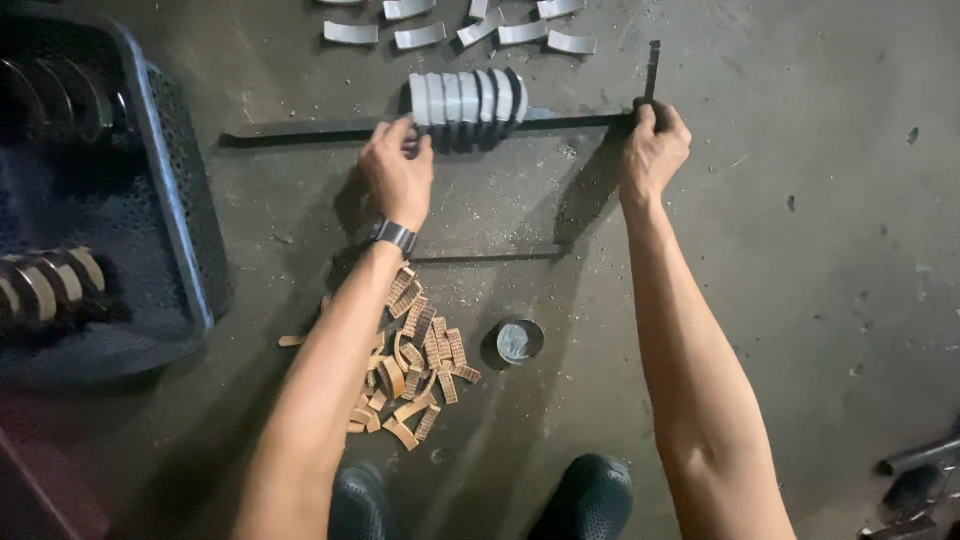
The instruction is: Applying a white paste or lubricant to small curved metal components using a brush.
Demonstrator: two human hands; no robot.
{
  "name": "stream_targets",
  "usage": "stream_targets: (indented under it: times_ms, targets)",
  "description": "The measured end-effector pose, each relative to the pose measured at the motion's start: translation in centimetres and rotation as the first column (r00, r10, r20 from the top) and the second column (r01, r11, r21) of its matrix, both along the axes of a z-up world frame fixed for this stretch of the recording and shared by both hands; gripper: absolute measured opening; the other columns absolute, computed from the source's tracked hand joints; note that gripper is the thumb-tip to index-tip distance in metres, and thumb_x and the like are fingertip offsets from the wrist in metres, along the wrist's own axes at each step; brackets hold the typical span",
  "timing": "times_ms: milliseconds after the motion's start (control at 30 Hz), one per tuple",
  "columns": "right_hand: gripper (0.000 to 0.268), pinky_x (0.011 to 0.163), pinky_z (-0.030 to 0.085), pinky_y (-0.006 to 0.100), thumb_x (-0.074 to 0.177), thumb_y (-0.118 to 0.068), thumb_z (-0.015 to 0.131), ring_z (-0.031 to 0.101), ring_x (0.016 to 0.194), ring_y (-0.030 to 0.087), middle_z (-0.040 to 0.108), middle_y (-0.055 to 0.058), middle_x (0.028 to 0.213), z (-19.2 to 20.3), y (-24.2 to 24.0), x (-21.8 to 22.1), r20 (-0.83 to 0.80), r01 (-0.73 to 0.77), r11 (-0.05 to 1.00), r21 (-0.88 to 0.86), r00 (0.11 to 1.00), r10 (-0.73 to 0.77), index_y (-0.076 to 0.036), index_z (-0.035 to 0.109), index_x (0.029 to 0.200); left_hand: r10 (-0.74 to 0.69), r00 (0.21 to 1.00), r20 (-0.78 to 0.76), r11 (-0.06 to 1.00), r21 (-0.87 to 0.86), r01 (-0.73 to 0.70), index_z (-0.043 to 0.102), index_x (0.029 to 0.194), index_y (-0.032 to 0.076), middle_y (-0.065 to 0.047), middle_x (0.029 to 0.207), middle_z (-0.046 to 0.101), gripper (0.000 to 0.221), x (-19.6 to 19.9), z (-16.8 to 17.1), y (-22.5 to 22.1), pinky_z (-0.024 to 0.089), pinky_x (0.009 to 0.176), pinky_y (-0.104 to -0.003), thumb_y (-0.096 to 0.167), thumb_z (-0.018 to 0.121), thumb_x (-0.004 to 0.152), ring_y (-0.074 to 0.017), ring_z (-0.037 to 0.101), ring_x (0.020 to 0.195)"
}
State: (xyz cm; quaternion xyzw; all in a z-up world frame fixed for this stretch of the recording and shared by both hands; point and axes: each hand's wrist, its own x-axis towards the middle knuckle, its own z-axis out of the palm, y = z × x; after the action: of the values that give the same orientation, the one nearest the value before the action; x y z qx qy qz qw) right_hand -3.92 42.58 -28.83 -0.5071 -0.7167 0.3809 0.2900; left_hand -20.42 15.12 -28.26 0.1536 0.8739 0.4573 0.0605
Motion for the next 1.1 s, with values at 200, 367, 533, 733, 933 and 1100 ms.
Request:
stream_targets:
  times_ms: [200, 367, 533, 733, 933, 1100]
  targets:
    - [0.021, 0.077, 0.055, 0.032, 0.098, -0.014, 0.065, 0.069, 0.082, 0.016, 0.077, 0.01, 0.092, 0.9, 0.2, 0.5, 0.072, -0.059, 0.998, -0.013, 0.996, 0.06, 0.0, 0.078, 0.107, 0.007, 1.0, -0.008, 1.0, 0.024, -0.007, 0.075, 0.11, 0.005, -0.008, 0.094, 0.073, 0.028, 1.8, -4.0, 3.7, 0.057, 0.074, -0.035, 0.002, 0.079, 0.083, -0.0196, 0.072, 0.079]
    - [0.02, 0.07, 0.059, 0.03, 0.102, -0.011, 0.064, 0.07, 0.078, 0.014, 0.074, 0.011, 0.092, 5.6, -2.5, 2.9, -0.027, -0.157, 0.987, 0.023, 0.987, 0.157, 0.003, 0.074, 0.111, -0.166, 0.984, 0.06, 0.986, -0.017, 0.167, 0.067, 0.132, 0.004, -0.017, 0.106, 0.069, 0.046, 3.2, -2.1, 1.3, 0.056, 0.083, -0.042, 0.007, 0.079, 0.088, -0.0261, 0.068, 0.088]
    - [0.018, 0.063, 0.055, 0.031, 0.102, -0.008, 0.068, 0.067, 0.074, 0.016, 0.073, 0.013, 0.094, 9.0, -9.8, 11.5, 0.186, -0.424, 0.902, 0.074, 0.895, 0.406, 0.0, 0.075, 0.116, -0.446, 0.853, -0.271, 0.891, -0.048, 0.451, 0.047, 0.151, 0.003, -0.024, 0.136, 0.059, 0.079, 10.9, 1.3, -6.4, 0.05, 0.103, -0.047, 0.037, 0.08, 0.087, -0.0354, 0.058, 0.122]
    - [0.024, 0.068, 0.06, 0.036, 0.088, -0.007, 0.075, 0.073, 0.077, 0.02, 0.076, 0.016, 0.095, 13.6, -17.3, 19.0, 0.273, -0.538, 0.836, -0.106, 0.793, 0.545, -0.001, 0.073, 0.111, -0.759, 0.607, -0.235, 0.65, -0.23, 0.724, 0.022, 0.151, -0.001, -0.025, 0.14, 0.051, 0.131, 20.3, 3.4, -10.1, 0.029, 0.116, -0.06, 0.062, 0.084, 0.054, -0.0383, 0.048, 0.132]
    - [0.012, 0.069, 0.058, 0.042, 0.092, -0.011, 0.068, 0.072, 0.076, 0.03, 0.073, 0.016, 0.089, 15.8, -20.3, 21.2, 0.483, -0.72, 0.688, -0.089, 0.573, 0.662, -0.002, 0.075, 0.098, -0.773, 0.596, -0.218, 0.634, -0.237, 0.736, 0.009, 0.158, 0.002, -0.022, 0.139, 0.051, 0.132, 23.2, 0.7, -10.0, 0.024, 0.122, -0.062, 0.032, 0.094, 0.061, -0.0377, 0.048, 0.134]
    - [0.014, 0.064, 0.055, 0.045, 0.088, -0.01, 0.064, 0.069, 0.077, 0.034, 0.071, 0.013, 0.083, 16.5, -21.6, 19.5, 0.638, -0.848, 0.529, 0.022, 0.419, 0.646, -0.004, 0.076, 0.087, -0.826, 0.531, -0.19, 0.564, -0.242, 0.789, 0.01, 0.163, 0.002, -0.019, 0.134, 0.056, 0.121, 21.7, 4.5, -10.4, 0.036, 0.12, -0.05, 0.003, 0.088, 0.069, -0.0348, 0.052, 0.127]
